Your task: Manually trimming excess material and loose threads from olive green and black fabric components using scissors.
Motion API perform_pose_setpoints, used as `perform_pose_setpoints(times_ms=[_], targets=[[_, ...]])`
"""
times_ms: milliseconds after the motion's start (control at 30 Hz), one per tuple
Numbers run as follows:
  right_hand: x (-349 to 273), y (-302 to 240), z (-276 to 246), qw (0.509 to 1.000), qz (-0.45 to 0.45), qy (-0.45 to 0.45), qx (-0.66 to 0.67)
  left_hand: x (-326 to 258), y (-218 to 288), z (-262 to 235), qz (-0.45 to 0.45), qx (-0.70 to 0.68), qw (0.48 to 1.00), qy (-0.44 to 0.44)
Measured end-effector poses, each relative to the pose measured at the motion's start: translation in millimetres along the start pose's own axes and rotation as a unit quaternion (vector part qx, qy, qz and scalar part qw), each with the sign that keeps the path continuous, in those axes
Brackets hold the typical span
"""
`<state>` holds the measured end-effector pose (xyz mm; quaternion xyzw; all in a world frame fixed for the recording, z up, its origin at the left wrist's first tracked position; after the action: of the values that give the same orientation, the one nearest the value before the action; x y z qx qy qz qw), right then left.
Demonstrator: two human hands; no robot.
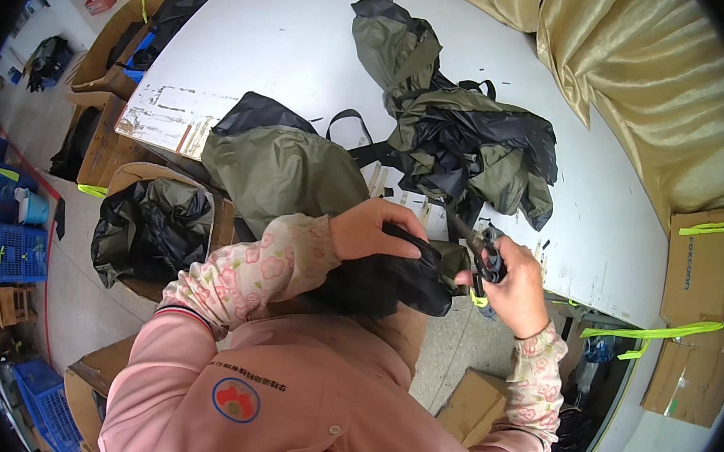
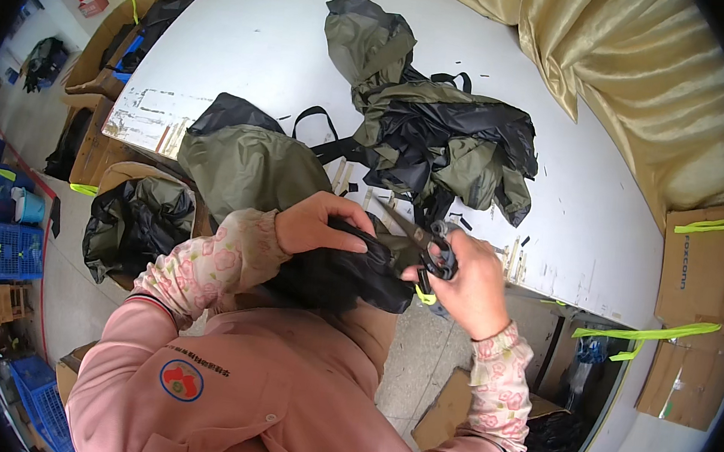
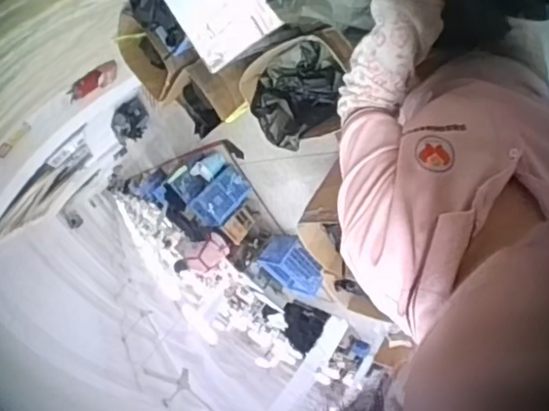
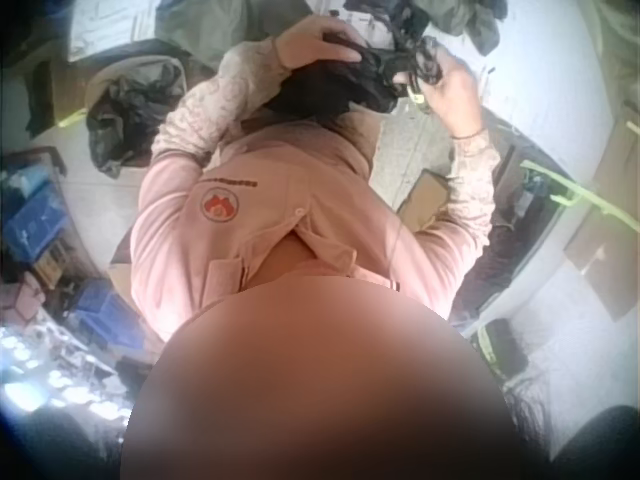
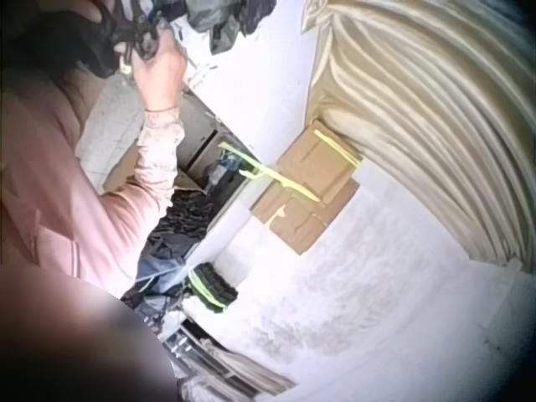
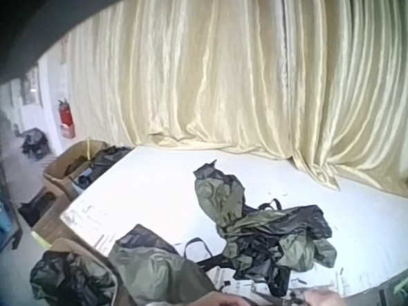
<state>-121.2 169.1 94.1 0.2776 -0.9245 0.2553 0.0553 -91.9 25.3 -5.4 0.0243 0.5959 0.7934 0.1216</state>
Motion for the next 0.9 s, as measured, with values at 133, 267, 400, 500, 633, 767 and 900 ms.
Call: perform_pose_setpoints(times_ms=[133,267,400,500,633,767,900], targets=[[1,-9,44,0.962,0.082,-0.043,0.258,0,-2,9,0.022,-0.013,1.0,-0.005],[6,3,46,0.962,0.084,-0.022,0.259,-17,22,-12,0.109,0.122,0.986,0.03],[7,38,34,0.947,0.145,0.011,0.288,-75,58,-59,0.352,0.426,0.816,0.17],[6,62,22,0.945,0.15,0.05,0.287,-104,30,-87,0.307,0.497,0.787,0.199],[9,76,16,0.945,0.156,0.068,0.279,-124,2,-87,0.292,0.525,0.777,0.19],[11,80,7,0.952,0.15,0.105,0.247,-131,-9,-80,0.312,0.522,0.768,0.201],[9,89,6,0.954,0.163,0.107,0.229,-124,-17,-81,0.324,0.557,0.733,0.218]])
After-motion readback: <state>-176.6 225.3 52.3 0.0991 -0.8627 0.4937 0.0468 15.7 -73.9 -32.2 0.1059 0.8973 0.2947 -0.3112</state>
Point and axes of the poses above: each hand's wrist, its own x-axis towards the middle knuckle, its own z-axis out of the palm, y = z × x, the point moved 10 cm from there along x, towards the middle knuckle, and after that the axes turned 13 degrees about y, right-handed, at the moved point
